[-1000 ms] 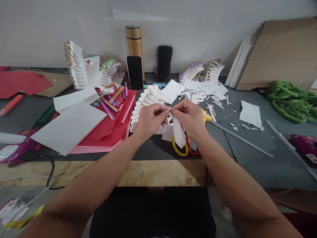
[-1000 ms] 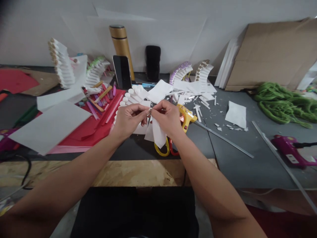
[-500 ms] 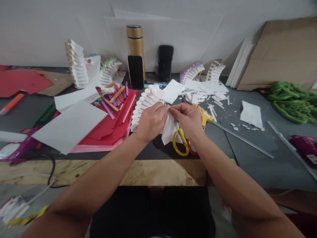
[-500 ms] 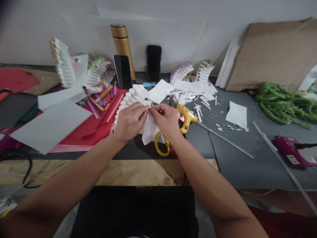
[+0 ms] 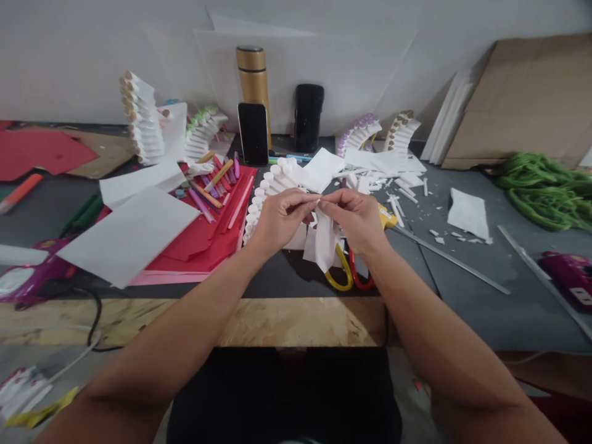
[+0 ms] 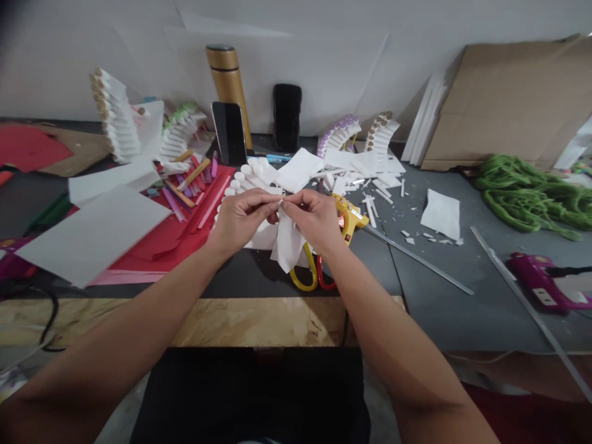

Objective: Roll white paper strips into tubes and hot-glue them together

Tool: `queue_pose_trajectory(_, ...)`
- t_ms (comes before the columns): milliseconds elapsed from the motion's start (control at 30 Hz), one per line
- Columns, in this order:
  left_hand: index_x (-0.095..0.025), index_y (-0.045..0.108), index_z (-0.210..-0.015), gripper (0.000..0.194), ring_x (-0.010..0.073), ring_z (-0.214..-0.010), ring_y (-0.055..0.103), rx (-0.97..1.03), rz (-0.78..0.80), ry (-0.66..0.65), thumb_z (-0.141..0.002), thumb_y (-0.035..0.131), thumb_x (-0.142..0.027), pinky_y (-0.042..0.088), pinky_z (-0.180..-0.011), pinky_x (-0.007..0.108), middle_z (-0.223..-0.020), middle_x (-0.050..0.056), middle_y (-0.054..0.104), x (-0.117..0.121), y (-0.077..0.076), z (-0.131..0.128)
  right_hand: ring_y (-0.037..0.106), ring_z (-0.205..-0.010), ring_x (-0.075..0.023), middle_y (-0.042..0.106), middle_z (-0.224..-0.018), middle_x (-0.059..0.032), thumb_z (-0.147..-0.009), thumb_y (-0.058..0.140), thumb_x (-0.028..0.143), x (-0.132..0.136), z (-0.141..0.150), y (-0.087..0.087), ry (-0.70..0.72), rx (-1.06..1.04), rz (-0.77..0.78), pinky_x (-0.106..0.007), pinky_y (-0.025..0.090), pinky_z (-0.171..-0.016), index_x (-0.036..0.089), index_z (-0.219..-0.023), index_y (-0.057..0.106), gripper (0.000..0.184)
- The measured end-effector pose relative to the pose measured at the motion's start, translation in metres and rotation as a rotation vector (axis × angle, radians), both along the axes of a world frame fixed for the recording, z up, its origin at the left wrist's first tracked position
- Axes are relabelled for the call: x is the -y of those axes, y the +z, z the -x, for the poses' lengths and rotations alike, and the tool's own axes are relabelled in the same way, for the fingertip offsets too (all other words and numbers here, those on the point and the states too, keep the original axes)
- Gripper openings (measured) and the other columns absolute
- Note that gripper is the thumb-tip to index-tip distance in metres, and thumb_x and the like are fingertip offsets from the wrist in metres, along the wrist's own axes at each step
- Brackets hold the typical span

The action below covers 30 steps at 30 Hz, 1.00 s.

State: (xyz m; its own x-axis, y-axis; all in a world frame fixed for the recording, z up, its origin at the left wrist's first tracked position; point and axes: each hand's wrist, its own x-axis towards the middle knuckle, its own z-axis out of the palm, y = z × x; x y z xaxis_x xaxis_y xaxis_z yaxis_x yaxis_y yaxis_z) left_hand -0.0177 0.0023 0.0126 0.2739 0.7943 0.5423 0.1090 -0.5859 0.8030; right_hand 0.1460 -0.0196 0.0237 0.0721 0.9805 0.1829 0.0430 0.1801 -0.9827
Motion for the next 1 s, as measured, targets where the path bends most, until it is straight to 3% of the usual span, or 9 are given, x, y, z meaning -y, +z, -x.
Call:
queue_pose_trajectory(133,-0.018,0.077,-0.095,0.016,0.0124,-0.069,0.065,-0.08,-0.106,0.054,-0.093,0.062,-0.022,0.053,-0.069,0.027,-0.084,0.005,0.071,0.001,0.0,0.001,0.046,-0.055,-0.0085,0.063,-0.063,0.0019,-0.07,0.08,0.031,-0.002,-0.002,-0.001,0.027,-0.036,0.004,-0.026,0.035,-0.054,0.019,-0.072,0.073,0.014)
queue_pose_trajectory(300,-0.017,0.073,-0.096,0.016,0.0143,-0.077,0.065,-0.191,-0.197,0.155,-0.094,0.057,-0.02,0.051,-0.075,0.028,-0.089,0.006,0.072,0.001,-0.002,0.001,0.048,-0.057,-0.0081,0.065,-0.068,0.0015,-0.063,0.086,0.035,-0.003,-0.002,0.002,0.065,-0.084,0.126,-0.025,0.038,-0.054,0.018,-0.075,0.072,0.026)
queue_pose_trajectory(433,-0.017,0.072,-0.095,0.014,0.0135,-0.075,0.064,-0.186,-0.167,0.199,-0.093,0.058,-0.022,0.051,-0.071,0.026,-0.09,0.006,0.072,-0.001,-0.005,0.002,0.051,-0.059,-0.0087,0.063,-0.068,0.0016,-0.055,0.091,0.037,-0.003,-0.002,0.005,0.077,-0.087,0.2,-0.024,0.038,-0.054,0.017,-0.074,0.067,0.036)
queue_pose_trajectory(567,-0.016,0.071,-0.095,0.014,0.0132,-0.074,0.065,-0.105,-0.047,0.155,-0.09,0.06,-0.023,0.053,-0.068,0.025,-0.09,0.006,0.072,-0.003,-0.008,0.001,0.045,-0.053,-0.0085,0.057,-0.061,0.0036,-0.061,0.086,0.037,-0.004,-0.005,0.004,0.06,-0.029,0.196,-0.025,0.033,-0.049,0.019,-0.069,0.061,0.031)
queue_pose_trajectory(633,-0.015,0.072,-0.094,0.013,0.0125,-0.071,0.065,-0.073,0.006,0.152,-0.088,0.062,-0.023,0.053,-0.066,0.025,-0.088,0.007,0.072,-0.003,-0.009,0.0,0.045,-0.054,-0.01,0.056,-0.061,0.0032,-0.065,0.083,0.033,-0.003,-0.006,0.002,-0.002,0.043,0.13,-0.026,0.033,-0.051,0.021,-0.069,0.06,0.026)
queue_pose_trajectory(767,-0.014,0.072,-0.093,0.013,0.011,-0.064,0.064,0.004,0.114,0.166,-0.086,0.065,-0.022,0.052,-0.062,0.024,-0.077,0.004,0.07,-0.004,-0.011,-0.001,0.045,-0.06,-0.0129,0.054,-0.061,0.0019,-0.076,0.074,0.029,0.004,-0.002,0.002,-0.147,0.392,-0.197,-0.029,0.037,-0.059,0.023,-0.066,0.059,0.019)
queue_pose_trajectory(867,-0.014,0.072,-0.092,0.012,0.0102,-0.062,0.063,0.047,0.138,0.133,-0.085,0.065,-0.021,0.052,-0.061,0.022,-0.073,0.002,0.068,-0.007,-0.01,0.0,0.051,-0.066,-0.0147,0.061,-0.069,-0.0004,-0.081,0.073,0.036,0.008,-0.001,0.006,-0.047,0.503,-0.308,-0.03,0.041,-0.065,0.023,-0.068,0.062,0.021)
queue_pose_trajectory(933,-0.014,0.071,-0.092,0.011,0.0094,-0.063,0.063,0.073,0.113,0.105,-0.085,0.066,-0.021,0.053,-0.061,0.022,-0.076,0.002,0.069,-0.007,-0.007,0.001,0.055,-0.067,-0.0154,0.064,-0.071,-0.0018,-0.083,0.071,0.048,0.006,-0.006,0.009,0.024,0.369,-0.195,-0.03,0.043,-0.063,0.023,-0.07,0.065,0.029)
queue_pose_trajectory(1000,-0.014,0.071,-0.092,0.01,0.0085,-0.063,0.063,0.104,0.079,0.074,-0.086,0.066,-0.021,0.054,-0.062,0.022,-0.08,0.002,0.069,-0.005,-0.003,0.002,0.06,-0.067,-0.0164,0.067,-0.073,-0.0037,-0.085,0.065,0.061,0.001,-0.014,0.012,0.065,0.117,0.033,-0.029,0.046,-0.06,0.022,-0.072,0.067,0.041)
